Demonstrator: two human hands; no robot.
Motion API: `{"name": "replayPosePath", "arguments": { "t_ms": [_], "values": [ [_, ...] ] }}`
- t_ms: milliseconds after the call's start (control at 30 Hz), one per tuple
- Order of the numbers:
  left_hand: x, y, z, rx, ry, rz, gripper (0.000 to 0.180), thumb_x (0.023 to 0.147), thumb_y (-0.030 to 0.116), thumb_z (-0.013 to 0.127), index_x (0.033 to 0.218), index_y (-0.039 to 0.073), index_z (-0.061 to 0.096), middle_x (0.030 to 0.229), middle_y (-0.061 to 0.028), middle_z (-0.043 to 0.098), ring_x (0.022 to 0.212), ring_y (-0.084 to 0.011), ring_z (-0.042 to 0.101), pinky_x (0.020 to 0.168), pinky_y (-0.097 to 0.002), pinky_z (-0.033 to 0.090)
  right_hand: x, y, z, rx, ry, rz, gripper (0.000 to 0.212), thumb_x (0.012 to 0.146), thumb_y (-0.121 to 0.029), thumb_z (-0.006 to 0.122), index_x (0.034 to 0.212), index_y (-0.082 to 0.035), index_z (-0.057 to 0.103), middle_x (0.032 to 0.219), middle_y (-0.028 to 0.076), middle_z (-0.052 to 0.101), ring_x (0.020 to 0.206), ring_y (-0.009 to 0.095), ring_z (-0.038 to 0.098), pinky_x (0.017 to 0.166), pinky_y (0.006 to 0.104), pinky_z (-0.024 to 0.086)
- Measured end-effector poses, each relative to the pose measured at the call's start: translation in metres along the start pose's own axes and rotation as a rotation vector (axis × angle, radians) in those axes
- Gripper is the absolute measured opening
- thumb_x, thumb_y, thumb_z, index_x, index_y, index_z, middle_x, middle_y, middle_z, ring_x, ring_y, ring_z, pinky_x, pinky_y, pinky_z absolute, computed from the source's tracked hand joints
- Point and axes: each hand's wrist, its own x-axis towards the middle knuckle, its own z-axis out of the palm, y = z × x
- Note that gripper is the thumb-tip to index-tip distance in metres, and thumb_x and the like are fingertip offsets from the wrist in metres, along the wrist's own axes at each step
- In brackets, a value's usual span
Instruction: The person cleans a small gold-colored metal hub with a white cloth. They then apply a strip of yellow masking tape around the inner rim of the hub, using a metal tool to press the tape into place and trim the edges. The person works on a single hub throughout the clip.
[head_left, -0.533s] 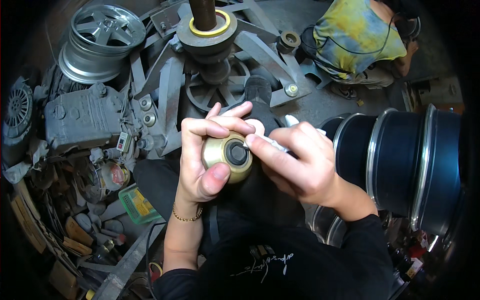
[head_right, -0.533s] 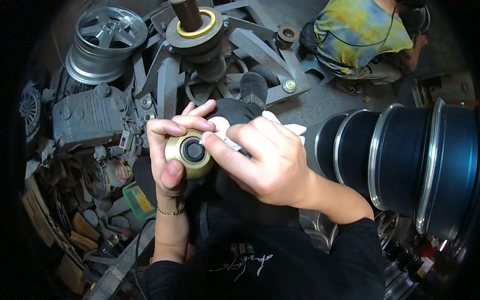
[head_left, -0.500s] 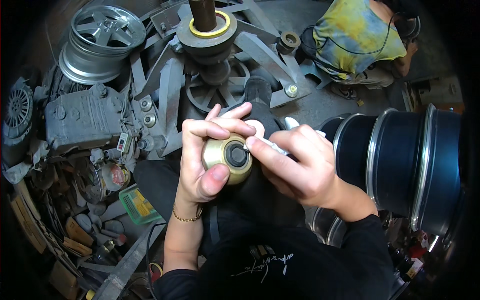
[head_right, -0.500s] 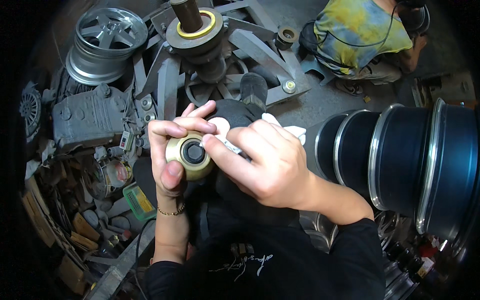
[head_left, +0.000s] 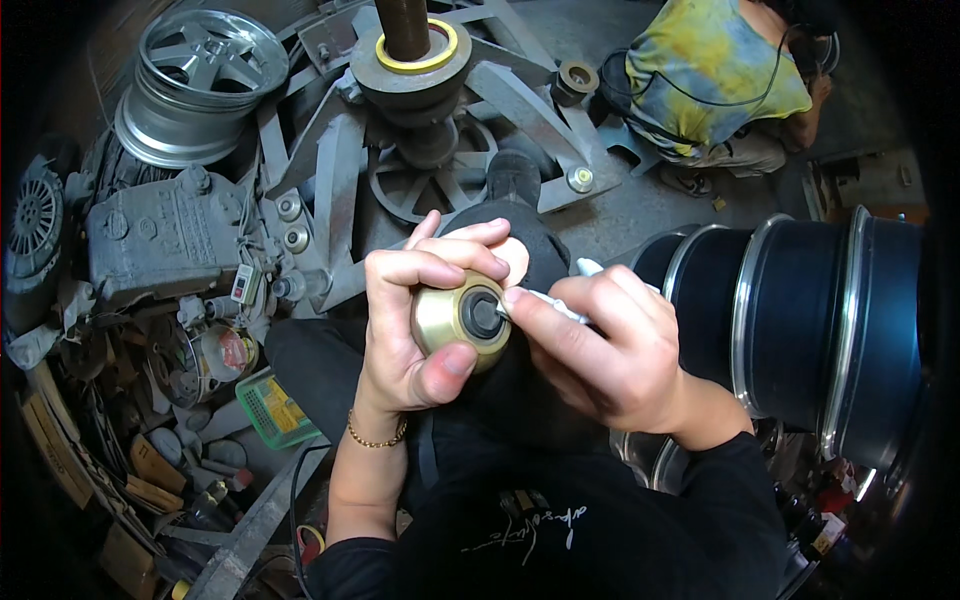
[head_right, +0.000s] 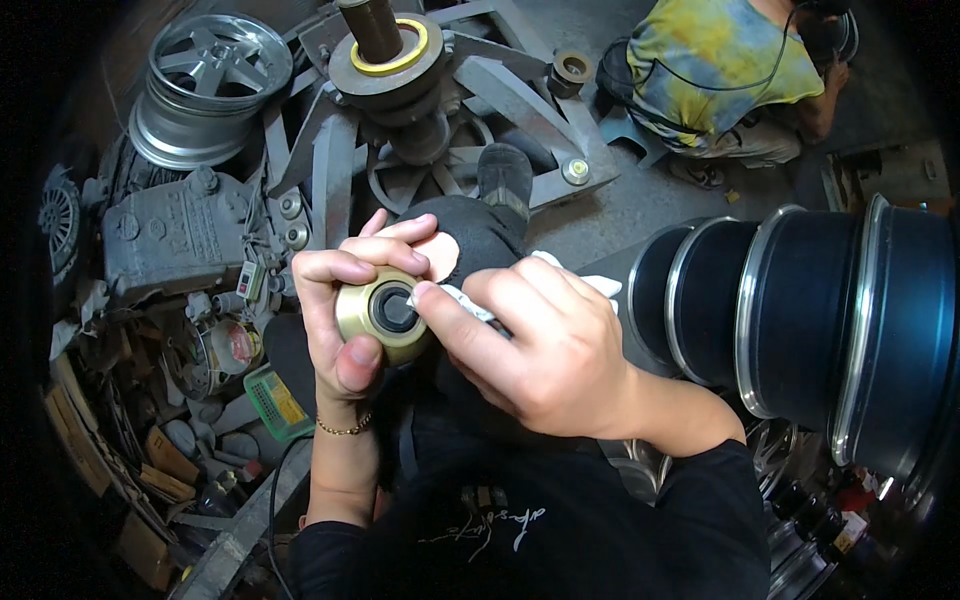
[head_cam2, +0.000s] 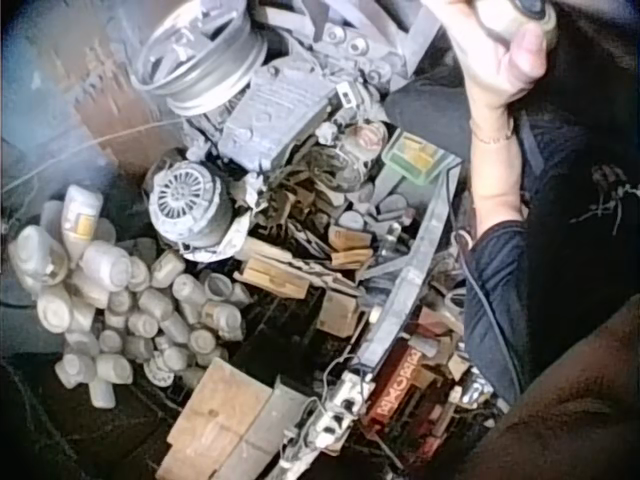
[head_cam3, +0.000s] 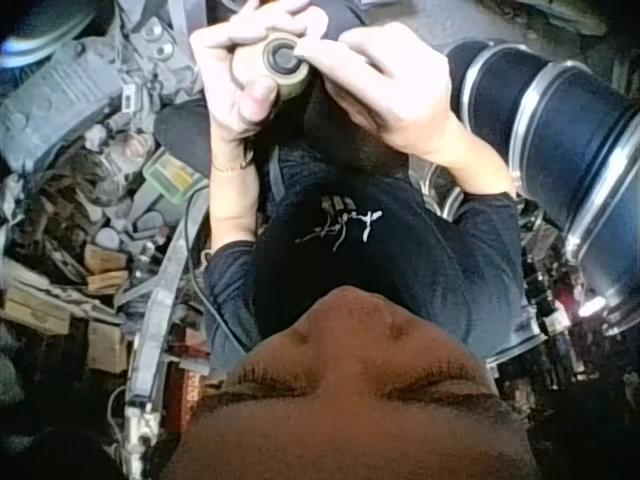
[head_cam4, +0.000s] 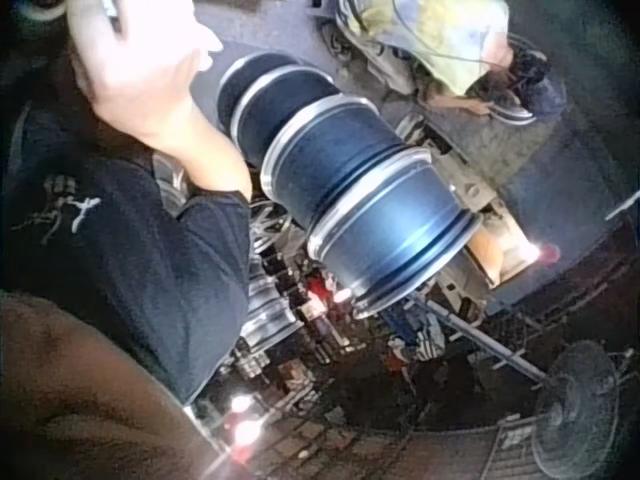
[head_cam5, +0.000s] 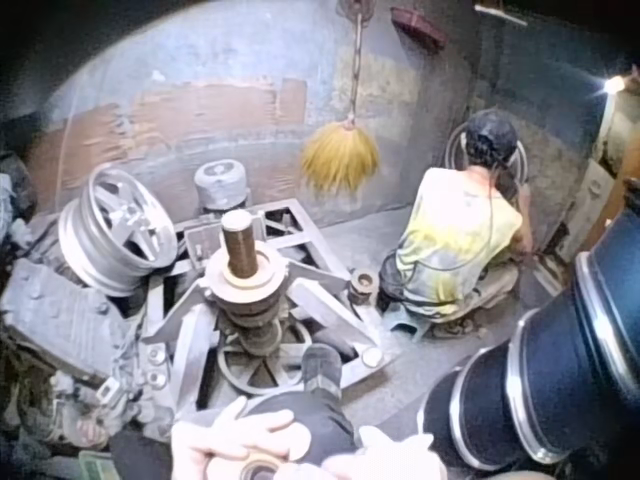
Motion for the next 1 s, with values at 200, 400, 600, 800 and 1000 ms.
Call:
{"name": "replayPosePath", "arguments": {
  "t_ms": [200,400,600,800,1000],
  "values": [
    [0.000,-0.002,-0.003,-0.023,-0.024,0.018,0.060,0.093,0.054,0.071,0.122,0.010,0.042,0.119,-0.0148,0.070,0.131,-0.0414,0.062,0.122,-0.0671,0.012,-0.001,-0.006,-0.006,0.055,-0.048,-0.007,0.043,0.073,-0.011,0.079,0.116,-0.008,0.077,0.086,0.004,0.063,0.068,0.020,0.059,0.058,0.0330,0.048],
    [-0.005,-0.008,-0.009,-0.131,-0.034,0.040,0.054,0.094,0.047,0.073,0.123,0.010,0.048,0.130,-0.0208,0.067,0.140,-0.0444,0.053,0.123,-0.0631,0.019,-0.004,0.003,-0.009,0.126,0.028,0.091,0.037,0.076,0.005,0.080,0.112,-0.002,0.078,0.084,0.007,0.066,0.070,0.022,0.063,0.062,0.0319,0.050],
    [-0.019,-0.024,-0.009,-0.030,-0.031,0.066,0.044,0.095,0.038,0.075,0.125,0.008,0.062,0.142,-0.0242,0.062,0.147,-0.0465,0.043,0.123,-0.0589,0.027,-0.012,0.009,-0.003,0.176,0.058,0.210,0.036,0.077,0.005,0.079,0.112,-0.003,0.078,0.087,0.010,0.069,0.072,0.025,0.065,0.064,0.0338,0.052],
    [-0.021,-0.025,-0.009,0.078,-0.004,0.126,0.051,0.094,0.043,0.077,0.128,0.008,0.062,0.140,-0.0240,0.063,0.142,-0.0471,0.050,0.120,-0.0590,0.034,-0.017,0.006,-0.004,0.256,0.047,0.296,0.033,0.080,0.007,0.076,0.111,-0.001,0.078,0.089,0.012,0.072,0.075,0.024,0.067,0.067,0.0322,0.053],
    [-0.019,-0.012,-0.004,0.324,0.100,0.260,0.045,0.093,0.041,0.079,0.126,0.013,0.066,0.134,-0.0217,0.065,0.131,-0.0451,0.059,0.111,-0.0563,0.045,-0.020,0.003,-0.001,0.420,0.013,0.297,0.028,0.083,0.007,0.075,0.111,0.003,0.077,0.094,0.013,0.075,0.078,0.023,0.069,0.069,0.0321,0.054]
  ]
}}
